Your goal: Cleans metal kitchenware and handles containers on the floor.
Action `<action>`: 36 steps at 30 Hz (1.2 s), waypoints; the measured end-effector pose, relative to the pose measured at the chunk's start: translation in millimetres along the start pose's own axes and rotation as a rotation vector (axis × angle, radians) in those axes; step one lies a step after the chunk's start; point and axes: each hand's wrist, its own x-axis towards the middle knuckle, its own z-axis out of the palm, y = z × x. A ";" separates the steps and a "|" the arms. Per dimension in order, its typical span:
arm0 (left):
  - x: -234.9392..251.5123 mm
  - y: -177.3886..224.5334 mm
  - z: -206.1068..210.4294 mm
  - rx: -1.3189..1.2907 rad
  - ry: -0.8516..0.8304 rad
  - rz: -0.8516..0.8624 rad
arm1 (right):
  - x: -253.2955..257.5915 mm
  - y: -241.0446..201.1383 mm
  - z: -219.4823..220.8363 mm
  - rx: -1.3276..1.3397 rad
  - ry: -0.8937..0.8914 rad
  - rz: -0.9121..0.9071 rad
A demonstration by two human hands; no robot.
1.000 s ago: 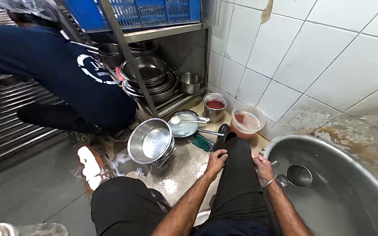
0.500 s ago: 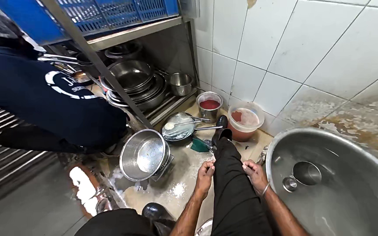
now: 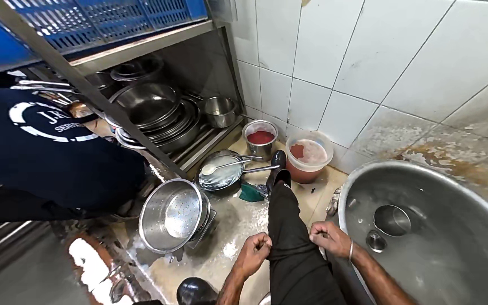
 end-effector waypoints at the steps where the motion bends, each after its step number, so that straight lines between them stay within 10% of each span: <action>1: 3.3 2.4 -0.5 -0.010 0.066 -0.055 | 5.7 1.4 2.1 0.065 0.084 0.087; 6: 49.2 15.5 -14.3 -0.155 0.394 -0.282 | 60.6 17.6 12.3 0.409 0.448 0.485; 11: 103.2 12.4 -12.9 -0.231 0.359 -0.389 | 102.9 37.0 30.2 0.395 0.442 0.460; 22: 117.0 6.0 -4.3 0.041 0.493 -0.193 | 107.6 7.3 30.0 -0.063 0.444 0.502; 36: 62.9 12.0 -4.5 -0.307 0.388 0.176 | 66.7 -9.0 22.5 0.033 0.215 0.141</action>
